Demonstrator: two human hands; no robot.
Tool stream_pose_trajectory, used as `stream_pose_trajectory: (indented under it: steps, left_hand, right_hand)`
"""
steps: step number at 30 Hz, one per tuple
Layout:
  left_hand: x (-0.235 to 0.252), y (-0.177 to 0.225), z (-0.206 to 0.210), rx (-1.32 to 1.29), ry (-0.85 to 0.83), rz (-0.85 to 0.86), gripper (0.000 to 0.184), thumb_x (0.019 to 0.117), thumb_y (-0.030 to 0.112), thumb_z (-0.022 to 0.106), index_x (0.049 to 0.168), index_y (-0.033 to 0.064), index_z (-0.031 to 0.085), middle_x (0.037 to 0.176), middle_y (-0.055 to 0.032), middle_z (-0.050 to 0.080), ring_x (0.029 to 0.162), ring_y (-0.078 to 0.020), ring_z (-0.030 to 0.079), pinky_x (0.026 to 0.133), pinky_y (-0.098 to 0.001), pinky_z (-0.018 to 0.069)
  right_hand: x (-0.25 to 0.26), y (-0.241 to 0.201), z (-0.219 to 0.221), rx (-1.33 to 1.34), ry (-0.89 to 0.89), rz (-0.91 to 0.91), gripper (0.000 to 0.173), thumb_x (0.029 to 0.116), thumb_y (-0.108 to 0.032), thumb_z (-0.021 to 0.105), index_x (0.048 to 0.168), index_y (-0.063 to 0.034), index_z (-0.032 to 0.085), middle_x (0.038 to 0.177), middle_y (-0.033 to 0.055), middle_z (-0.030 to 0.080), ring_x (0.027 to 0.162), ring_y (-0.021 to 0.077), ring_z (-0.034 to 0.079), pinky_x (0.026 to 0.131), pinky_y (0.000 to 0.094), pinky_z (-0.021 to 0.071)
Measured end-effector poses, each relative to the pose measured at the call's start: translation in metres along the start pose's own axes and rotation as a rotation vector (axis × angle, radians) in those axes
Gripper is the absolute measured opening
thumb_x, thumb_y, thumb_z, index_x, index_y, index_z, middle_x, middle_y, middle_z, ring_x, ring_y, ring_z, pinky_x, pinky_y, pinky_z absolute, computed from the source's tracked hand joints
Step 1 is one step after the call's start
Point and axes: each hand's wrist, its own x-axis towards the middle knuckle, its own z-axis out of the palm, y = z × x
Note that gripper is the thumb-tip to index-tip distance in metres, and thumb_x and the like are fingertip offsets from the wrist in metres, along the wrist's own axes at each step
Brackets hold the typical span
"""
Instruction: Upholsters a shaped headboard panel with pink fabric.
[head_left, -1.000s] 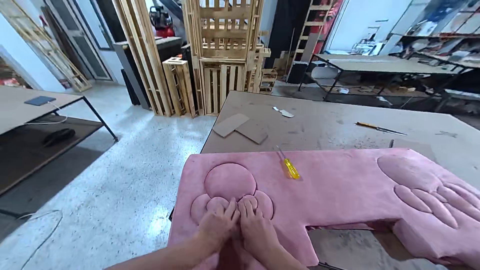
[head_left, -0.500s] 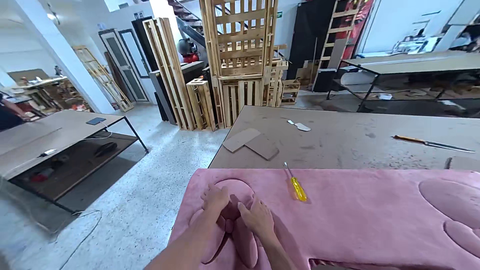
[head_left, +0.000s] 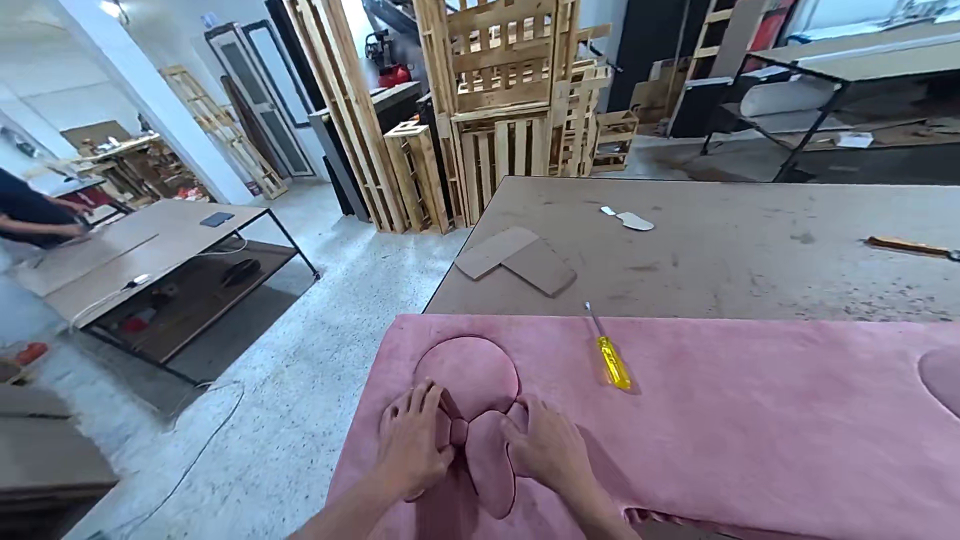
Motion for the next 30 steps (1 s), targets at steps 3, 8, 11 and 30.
stream_pose_trajectory:
  steps: [3, 8, 11, 30]
  left_hand:
    - [0.004, 0.019, -0.022, 0.108, -0.100, 0.096, 0.092, 0.0717, 0.033, 0.081, 0.152, 0.0123, 0.043, 0.162, -0.0144, 0.037, 0.142, -0.0431, 0.042, 0.100, -0.0697, 0.0440]
    - [0.013, 0.056, -0.027, 0.263, -0.209, 0.140, 0.094, 0.0688, 0.008, 0.083, 0.153, 0.0074, 0.040, 0.163, -0.0244, 0.029, 0.135, -0.0570, 0.043, 0.089, -0.0732, 0.0473]
    - [0.015, 0.067, -0.039, 0.305, -0.263, 0.141, 0.090, 0.0715, 0.003, 0.080, 0.152, 0.0056, 0.040, 0.158, -0.0304, 0.033, 0.117, -0.0572, 0.056, 0.083, -0.0679, 0.0526]
    - [-0.081, -0.008, -0.029, 0.433, 0.494, 0.374, 0.036, 0.0822, 0.001, 0.072, 0.117, 0.0112, 0.070, 0.137, -0.0111, 0.063, 0.105, -0.0306, 0.069, 0.084, -0.0474, 0.0572]
  right_hand:
    - [0.024, -0.004, -0.001, 0.038, -0.039, 0.091, 0.057, 0.0899, -0.048, 0.062, 0.127, -0.0051, 0.065, 0.121, 0.0179, 0.068, 0.117, 0.0349, 0.063, 0.098, 0.0574, 0.0484]
    - [0.042, 0.012, -0.029, 0.235, -0.124, 0.095, 0.042, 0.0976, -0.043, 0.056, 0.116, -0.0077, 0.070, 0.105, 0.0112, 0.071, 0.099, 0.0275, 0.068, 0.088, 0.0535, 0.0530]
    - [0.038, 0.036, -0.029, 0.439, -0.070, 0.094, 0.037, 0.1002, -0.040, 0.052, 0.110, -0.0090, 0.071, 0.094, 0.0048, 0.071, 0.087, 0.0186, 0.067, 0.081, 0.0443, 0.0546]
    - [0.068, -0.081, -0.009, 1.003, -0.361, 0.056, 0.040, 0.0966, -0.034, 0.071, 0.109, 0.0038, 0.069, 0.093, 0.0110, 0.073, 0.084, 0.0165, 0.071, 0.079, 0.0356, 0.0608]
